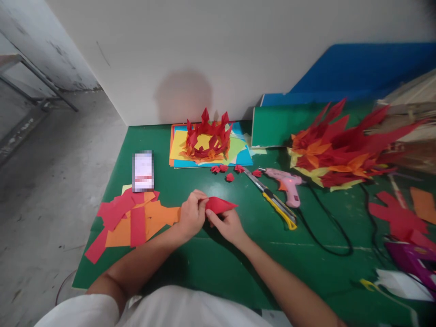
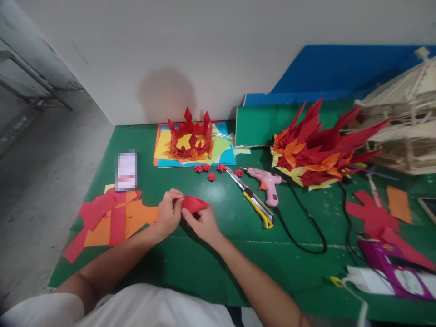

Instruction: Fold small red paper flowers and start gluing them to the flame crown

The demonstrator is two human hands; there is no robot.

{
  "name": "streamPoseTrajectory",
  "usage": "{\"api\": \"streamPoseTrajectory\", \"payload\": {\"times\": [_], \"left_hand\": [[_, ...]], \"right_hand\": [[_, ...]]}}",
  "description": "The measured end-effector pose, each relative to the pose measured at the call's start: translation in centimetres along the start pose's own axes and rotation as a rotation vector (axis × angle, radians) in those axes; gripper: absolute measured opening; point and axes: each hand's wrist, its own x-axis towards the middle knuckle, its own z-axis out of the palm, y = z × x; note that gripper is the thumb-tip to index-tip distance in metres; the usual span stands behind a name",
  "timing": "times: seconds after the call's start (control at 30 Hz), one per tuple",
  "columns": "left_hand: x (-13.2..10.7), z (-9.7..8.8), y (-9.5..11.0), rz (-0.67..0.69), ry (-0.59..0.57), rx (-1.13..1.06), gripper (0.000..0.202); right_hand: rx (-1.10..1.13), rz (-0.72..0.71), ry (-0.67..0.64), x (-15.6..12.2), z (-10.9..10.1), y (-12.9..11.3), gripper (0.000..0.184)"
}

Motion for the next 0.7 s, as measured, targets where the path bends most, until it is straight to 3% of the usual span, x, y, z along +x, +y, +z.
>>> {"api": "streamPoseTrajectory", "payload": {"times": [0.37,0.47,0.53,0.6,0.7], "left_hand": [[0.9,-0.2,0.5,-0.057,-0.022,-0.030,0.004],[1.1,-0.2,0.4,-0.113,0.009,-0.040,0.005],[1.2,-0.2,0.3,-0.156,0.037,-0.035,0.005],[1.3,-0.2,0.2,-0.195,0.059,-0.037,0.005],[1.3,-0.1,0.1,-0.216,0.060,-0.066,0.005]], "right_hand": [[-0.029,-0.001,0.116,0.4,-1.6,-0.2,0.052],[0.102,0.001,0.326,1.0,-3.3,0.3,0.051],[0.216,-0.078,0.537,1.4,-4.6,0.7,0.051],[0.238,-0.141,0.659,1.6,-5.4,0.9,0.049],[0.187,-0.122,0.523,1.6,-5.2,0.8,0.048]]}}
